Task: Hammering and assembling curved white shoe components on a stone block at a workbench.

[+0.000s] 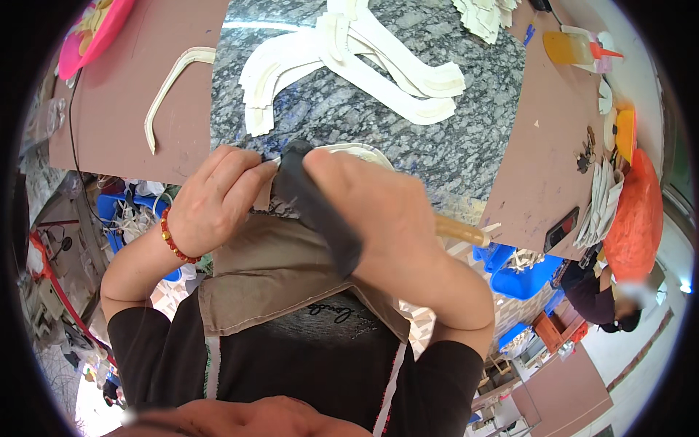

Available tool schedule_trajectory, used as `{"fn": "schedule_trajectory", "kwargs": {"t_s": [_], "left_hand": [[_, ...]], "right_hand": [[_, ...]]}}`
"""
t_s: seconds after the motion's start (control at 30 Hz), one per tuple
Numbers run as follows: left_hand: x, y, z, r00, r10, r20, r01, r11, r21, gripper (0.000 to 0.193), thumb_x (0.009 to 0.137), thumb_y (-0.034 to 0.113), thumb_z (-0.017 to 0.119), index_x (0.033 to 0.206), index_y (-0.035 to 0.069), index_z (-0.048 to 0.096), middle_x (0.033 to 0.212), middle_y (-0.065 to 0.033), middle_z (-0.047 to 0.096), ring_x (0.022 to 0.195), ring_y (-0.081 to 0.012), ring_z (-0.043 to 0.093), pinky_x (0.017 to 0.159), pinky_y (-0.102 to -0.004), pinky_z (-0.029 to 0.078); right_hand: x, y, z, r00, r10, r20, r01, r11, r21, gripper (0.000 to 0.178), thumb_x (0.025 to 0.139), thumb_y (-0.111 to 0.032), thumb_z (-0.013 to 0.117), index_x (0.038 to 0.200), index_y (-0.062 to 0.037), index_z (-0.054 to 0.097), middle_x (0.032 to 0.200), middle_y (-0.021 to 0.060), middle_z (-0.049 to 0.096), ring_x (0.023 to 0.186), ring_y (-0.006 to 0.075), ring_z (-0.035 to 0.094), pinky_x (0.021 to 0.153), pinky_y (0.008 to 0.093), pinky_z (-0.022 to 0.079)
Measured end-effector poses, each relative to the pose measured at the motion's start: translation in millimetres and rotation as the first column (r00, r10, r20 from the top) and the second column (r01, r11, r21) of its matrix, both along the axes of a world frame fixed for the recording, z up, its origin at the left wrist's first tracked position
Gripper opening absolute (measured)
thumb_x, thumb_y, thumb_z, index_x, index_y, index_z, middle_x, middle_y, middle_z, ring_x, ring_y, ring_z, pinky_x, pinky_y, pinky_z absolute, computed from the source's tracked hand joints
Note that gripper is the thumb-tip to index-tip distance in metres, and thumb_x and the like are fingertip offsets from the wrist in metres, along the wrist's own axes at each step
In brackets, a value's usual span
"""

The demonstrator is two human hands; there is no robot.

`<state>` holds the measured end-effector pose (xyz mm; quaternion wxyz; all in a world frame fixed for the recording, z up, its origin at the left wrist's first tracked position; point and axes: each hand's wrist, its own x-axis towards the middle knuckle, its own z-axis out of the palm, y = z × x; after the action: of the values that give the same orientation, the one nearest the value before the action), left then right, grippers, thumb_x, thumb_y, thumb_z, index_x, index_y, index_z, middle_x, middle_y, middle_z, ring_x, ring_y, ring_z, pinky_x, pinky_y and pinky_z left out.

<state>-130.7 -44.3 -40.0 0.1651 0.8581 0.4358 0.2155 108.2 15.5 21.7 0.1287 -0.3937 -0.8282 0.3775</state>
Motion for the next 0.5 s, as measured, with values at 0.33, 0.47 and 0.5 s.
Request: {"fn": "schedule_trajectory", "kwargs": {"t_s": [0.33, 0.47, 0.5], "left_hand": [[1, -3, -2, 0.983, 0.126, 0.135, -0.124, 0.992, -0.022, 0.027, 0.083, 0.004, 0.072, 0.109, 0.0, 0.067, 0.099, -0.0115, 0.065, 0.089, -0.0296, 0.065, 0.077, -0.0394, 0.056], [14, 29, -7, 0.952, 0.086, 0.293, -0.057, 0.993, -0.106, 0.021, 0.087, -0.004, 0.075, 0.105, 0.003, 0.066, 0.09, -0.0112, 0.068, 0.084, -0.0322, 0.067, 0.073, -0.0415, 0.055], [20, 39, -10, 0.947, 0.026, 0.321, -0.006, 0.998, -0.065, 0.022, 0.086, -0.004, 0.074, 0.105, 0.003, 0.065, 0.091, -0.0114, 0.067, 0.084, -0.032, 0.067, 0.072, -0.0422, 0.055]], "right_hand": [[-8, 2, 1, 1.0, -0.02, 0.01, 0.02, 0.999, 0.025, 0.022, 0.094, -0.015, 0.078, 0.108, -0.0069, 0.063, 0.086, 0.0103, 0.066, 0.074, 0.0331, 0.07, 0.062, 0.0411, 0.053], [25, 0, 15, 0.97, -0.219, -0.101, 0.215, 0.975, -0.047, 0.022, 0.092, -0.01, 0.083, 0.107, -0.0043, 0.069, 0.086, 0.0119, 0.066, 0.071, 0.0313, 0.067, 0.064, 0.0349, 0.054], [32, -5, 19, 0.952, -0.298, -0.075, 0.292, 0.953, -0.084, 0.019, 0.091, -0.01, 0.084, 0.1, -0.0036, 0.069, 0.085, 0.0126, 0.066, 0.071, 0.0321, 0.067, 0.064, 0.0348, 0.053]]}}
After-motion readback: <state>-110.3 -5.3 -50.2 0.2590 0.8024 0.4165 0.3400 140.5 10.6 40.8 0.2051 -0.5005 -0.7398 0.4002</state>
